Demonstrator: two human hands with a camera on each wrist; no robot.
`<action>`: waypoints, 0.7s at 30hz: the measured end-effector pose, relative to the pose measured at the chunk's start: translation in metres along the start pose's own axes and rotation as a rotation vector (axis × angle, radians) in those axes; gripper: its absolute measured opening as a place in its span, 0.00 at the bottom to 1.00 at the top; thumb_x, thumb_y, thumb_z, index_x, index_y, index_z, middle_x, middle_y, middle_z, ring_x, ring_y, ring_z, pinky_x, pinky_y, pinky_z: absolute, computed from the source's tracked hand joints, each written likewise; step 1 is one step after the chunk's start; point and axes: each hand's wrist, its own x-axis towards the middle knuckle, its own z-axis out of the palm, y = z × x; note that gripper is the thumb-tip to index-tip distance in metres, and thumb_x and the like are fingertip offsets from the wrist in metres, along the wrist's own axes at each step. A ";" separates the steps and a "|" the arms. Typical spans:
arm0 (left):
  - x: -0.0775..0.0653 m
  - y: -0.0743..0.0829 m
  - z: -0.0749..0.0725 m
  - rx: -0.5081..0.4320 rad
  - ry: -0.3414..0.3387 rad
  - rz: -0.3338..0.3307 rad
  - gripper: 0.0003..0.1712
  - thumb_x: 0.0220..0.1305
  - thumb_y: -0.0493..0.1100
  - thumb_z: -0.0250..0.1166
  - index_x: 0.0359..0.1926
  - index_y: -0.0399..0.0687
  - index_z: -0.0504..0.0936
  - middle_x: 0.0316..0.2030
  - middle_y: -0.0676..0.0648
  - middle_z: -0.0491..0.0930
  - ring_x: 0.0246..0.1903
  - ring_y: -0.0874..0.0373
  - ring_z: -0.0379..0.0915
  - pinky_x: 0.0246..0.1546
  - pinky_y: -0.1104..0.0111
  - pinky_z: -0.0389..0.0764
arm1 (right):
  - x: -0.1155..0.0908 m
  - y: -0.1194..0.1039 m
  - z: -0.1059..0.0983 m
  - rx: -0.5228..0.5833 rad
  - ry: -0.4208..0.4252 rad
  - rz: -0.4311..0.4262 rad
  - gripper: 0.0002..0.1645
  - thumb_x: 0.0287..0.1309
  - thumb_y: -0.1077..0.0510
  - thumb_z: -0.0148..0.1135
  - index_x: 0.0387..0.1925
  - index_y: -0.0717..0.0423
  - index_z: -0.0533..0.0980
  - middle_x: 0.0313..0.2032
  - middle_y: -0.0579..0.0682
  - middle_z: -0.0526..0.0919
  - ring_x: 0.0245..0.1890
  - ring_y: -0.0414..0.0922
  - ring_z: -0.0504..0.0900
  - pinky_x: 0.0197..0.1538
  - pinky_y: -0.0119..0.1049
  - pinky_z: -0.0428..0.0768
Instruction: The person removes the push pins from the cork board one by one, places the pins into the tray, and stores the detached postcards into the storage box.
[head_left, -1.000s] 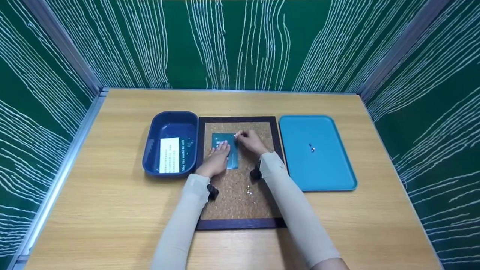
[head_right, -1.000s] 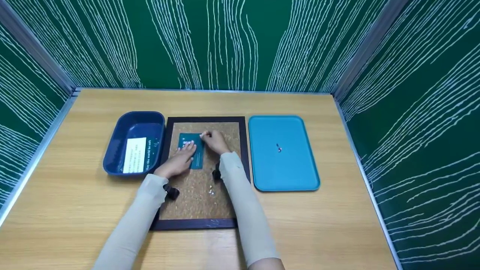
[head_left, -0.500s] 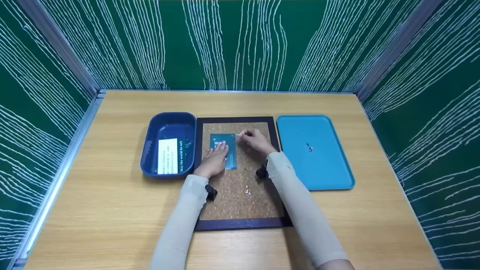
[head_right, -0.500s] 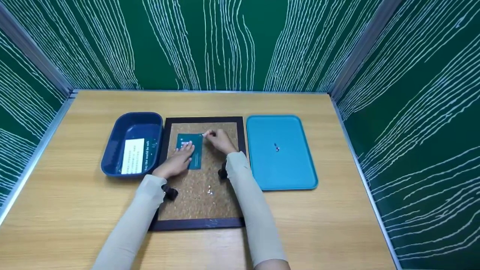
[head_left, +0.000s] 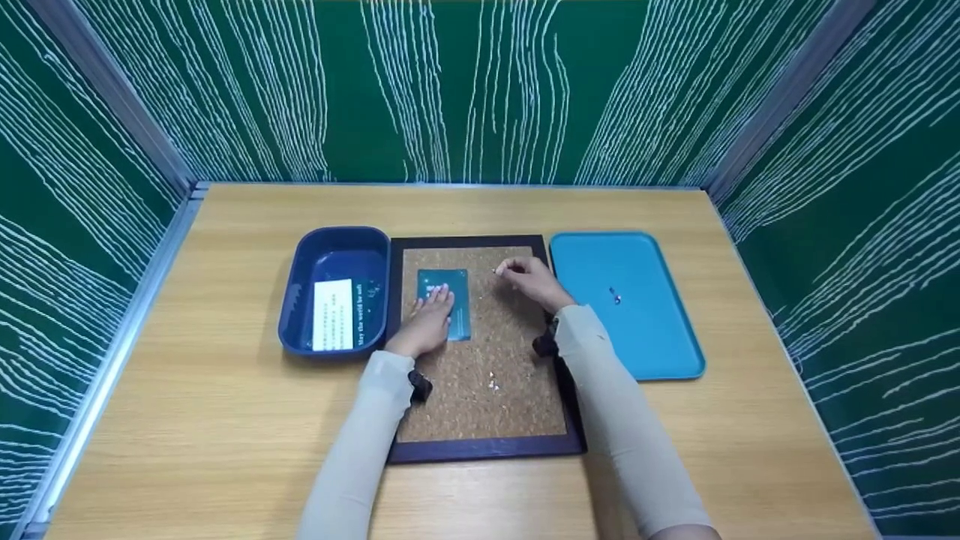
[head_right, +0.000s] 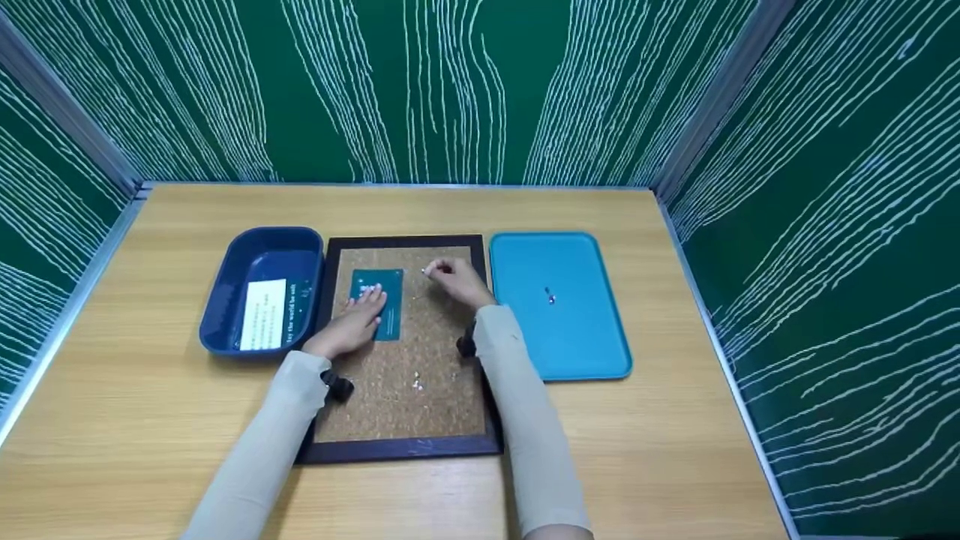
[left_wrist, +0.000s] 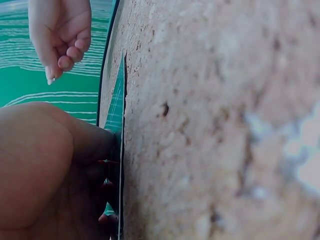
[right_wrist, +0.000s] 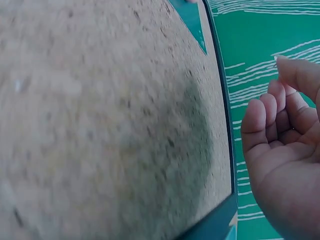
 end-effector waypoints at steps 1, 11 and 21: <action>0.000 0.000 0.000 0.000 0.000 0.000 0.30 0.76 0.43 0.41 0.75 0.42 0.48 0.76 0.44 0.40 0.76 0.51 0.33 0.76 0.55 0.38 | -0.001 0.001 -0.002 0.003 0.001 -0.007 0.18 0.68 0.55 0.53 0.47 0.66 0.78 0.46 0.59 0.81 0.41 0.47 0.75 0.47 0.43 0.77; -0.002 -0.002 0.000 -0.019 0.000 -0.003 0.31 0.76 0.45 0.41 0.75 0.44 0.48 0.76 0.45 0.40 0.76 0.52 0.32 0.76 0.55 0.38 | -0.010 0.007 -0.021 0.002 0.035 0.020 0.16 0.67 0.53 0.56 0.45 0.63 0.77 0.39 0.48 0.78 0.39 0.43 0.74 0.48 0.41 0.77; -0.001 -0.001 0.001 -0.003 0.010 0.006 0.31 0.76 0.44 0.41 0.75 0.42 0.48 0.76 0.44 0.40 0.76 0.50 0.33 0.75 0.55 0.38 | -0.021 0.015 -0.042 0.077 0.029 0.061 0.19 0.70 0.53 0.52 0.48 0.67 0.74 0.52 0.64 0.76 0.48 0.57 0.72 0.54 0.50 0.74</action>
